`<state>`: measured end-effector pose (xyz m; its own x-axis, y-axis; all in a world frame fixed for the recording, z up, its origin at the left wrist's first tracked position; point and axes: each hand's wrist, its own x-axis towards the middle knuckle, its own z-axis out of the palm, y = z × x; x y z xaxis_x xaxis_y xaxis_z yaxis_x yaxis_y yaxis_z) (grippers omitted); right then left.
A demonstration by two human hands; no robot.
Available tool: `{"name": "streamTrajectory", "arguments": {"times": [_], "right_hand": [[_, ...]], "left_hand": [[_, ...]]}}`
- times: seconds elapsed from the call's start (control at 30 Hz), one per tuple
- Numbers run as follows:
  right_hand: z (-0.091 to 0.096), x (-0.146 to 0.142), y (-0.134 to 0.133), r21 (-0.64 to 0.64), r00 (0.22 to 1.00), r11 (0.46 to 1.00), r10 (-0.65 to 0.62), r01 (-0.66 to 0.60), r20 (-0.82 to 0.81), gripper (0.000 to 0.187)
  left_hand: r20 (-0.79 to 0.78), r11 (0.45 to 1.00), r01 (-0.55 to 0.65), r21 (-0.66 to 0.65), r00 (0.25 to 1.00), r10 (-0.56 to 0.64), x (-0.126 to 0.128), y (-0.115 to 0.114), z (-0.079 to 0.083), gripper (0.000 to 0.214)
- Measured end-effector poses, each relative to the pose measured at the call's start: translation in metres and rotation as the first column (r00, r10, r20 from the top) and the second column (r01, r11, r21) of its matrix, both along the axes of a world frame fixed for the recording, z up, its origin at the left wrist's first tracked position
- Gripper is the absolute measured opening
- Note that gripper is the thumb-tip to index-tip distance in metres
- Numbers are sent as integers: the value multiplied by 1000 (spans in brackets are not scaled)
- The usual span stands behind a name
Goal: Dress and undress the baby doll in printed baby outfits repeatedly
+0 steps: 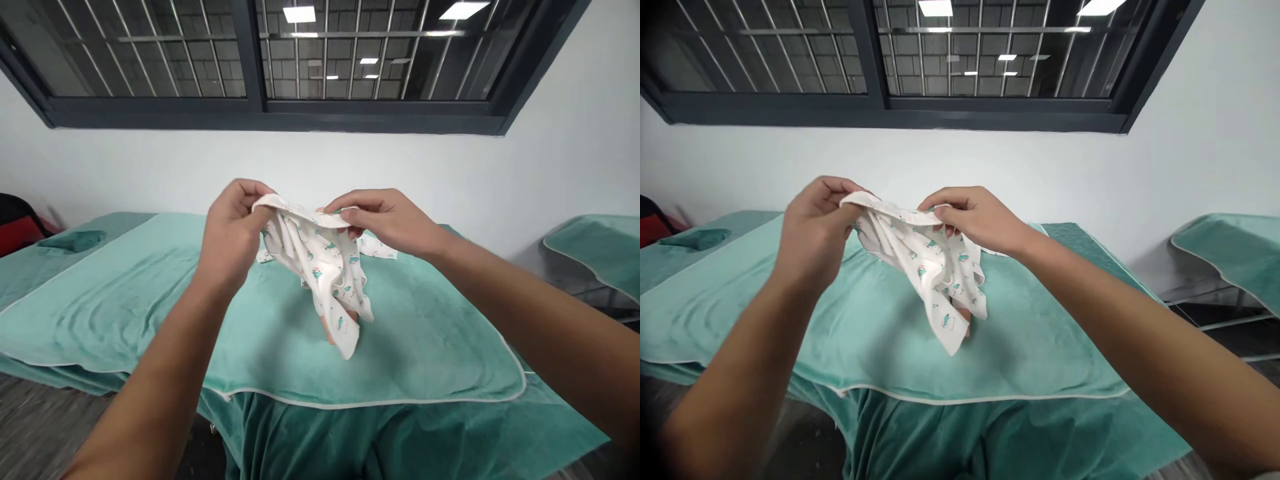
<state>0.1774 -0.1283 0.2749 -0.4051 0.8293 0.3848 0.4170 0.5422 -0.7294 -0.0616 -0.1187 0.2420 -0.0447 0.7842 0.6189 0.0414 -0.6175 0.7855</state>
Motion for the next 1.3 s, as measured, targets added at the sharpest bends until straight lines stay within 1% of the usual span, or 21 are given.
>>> {"name": "streamTrajectory", "arguments": {"times": [0.03, 0.1, 0.17, 0.23, 0.3, 0.33, 0.4, 0.47, 0.53, 0.6, 0.67, 0.7, 0.77, 0.8, 0.87, 0.93, 1.0, 1.07, 1.13, 1.23, 1.3], "right_hand": [[4, 0, 0, 34, 997, 999, 10, -13, 80, 22], [9, -1, 1, 130, 974, 991, -20, -10, 226, 21], [12, -3, 2, 240, 949, 971, -85, 10, 303, 14], [14, -7, 2, 333, 949, 942, -138, 38, 282, 11], [16, -14, 0, 393, 973, 917, -144, 63, 180, 13], [17, -17, -1, 401, 986, 913, -122, 68, 111, 14], [18, -24, -3, 356, 998, 932, -57, 67, -40, 16], [16, -30, -3, 244, 982, 968, -16, 62, -186, 17], [10, -34, -2, 132, 952, 990, -15, 58, -306, 21], [3, -37, 0, 67, 926, 996, -25, 55, -376, 25], [-5, -40, 0, 34, 917, 998, -33, 50, -398, 28], [-9, -42, 1, 17, 916, 999, -33, 43, -400, 30], [-15, -41, 3, -22, 912, 1000, -21, 13, -409, 33], [-18, -39, 4, -44, 910, 999, -9, -10, -415, 34], [-24, -31, 8, -96, 916, 992, 36, -81, -400, 37], [-29, -21, 12, -161, 941, 972, 111, -169, -319, 39], [-34, -14, 14, -207, 957, 953, 174, -223, -231, 39], [-38, -13, 15, -200, 955, 956, 162, -214, -250, 36], [-41, -18, 15, -151, 927, 976, 93, -157, -362, 34], [-45, -28, 20, -71, 875, 997, -5, -34, -485, 32], [-49, -31, 25, -63, 849, 997, -62, 34, -525, 34]], "left_hand": [[28, 999, 48, -2, 998, -48, -3, 0, 7, 14], [43, 991, 134, -20, 990, -133, -7, 1, 18, 20], [7, 987, 156, -50, 988, -156, -10, 2, 22, 22], [-73, 987, 129, -92, 988, -136, -11, 2, 21, 24], [-201, 987, 106, -121, 971, -129, -9, -2, 20, 26], [-286, 984, 114, -136, 947, -149, -6, -5, 19, 26], [-437, 969, 163, -185, 870, -230, 0, -14, 19, 28], [-490, 940, 217, -262, 809, -324, 7, -24, 21, 32], [-467, 910, 257, -326, 793, -391, 12, -29, 22, 39], [-455, 891, 277, -358, 782, -426, 18, -31, 22, 43], [-457, 900, 256, -353, 793, -404, 23, -28, 18, 42], [-450, 910, 231, -343, 810, -376, 26, -26, 15, 40], [-395, 931, 182, -317, 867, -304, 30, -22, 8, 37], [-343, 937, 169, -307, 898, -275, 30, -19, 5, 36], [-192, 943, 181, -281, 952, -240, 30, -14, -1, 31], [-26, 941, 224, -253, 971, -238, 26, -9, -4, 28], [95, 926, 285, -246, 958, -269, 23, -4, -5, 30], [156, 897, 351, -270, 935, -319, 23, 0, -7, 37], [158, 858, 409, -312, 912, -377, 26, 1, -11, 45], [41, 785, 463, -412, 870, -491, 35, 0, -22, 48], [-43, 748, 454, -484, 842, -538, 40, -1, -30, 40]]}}
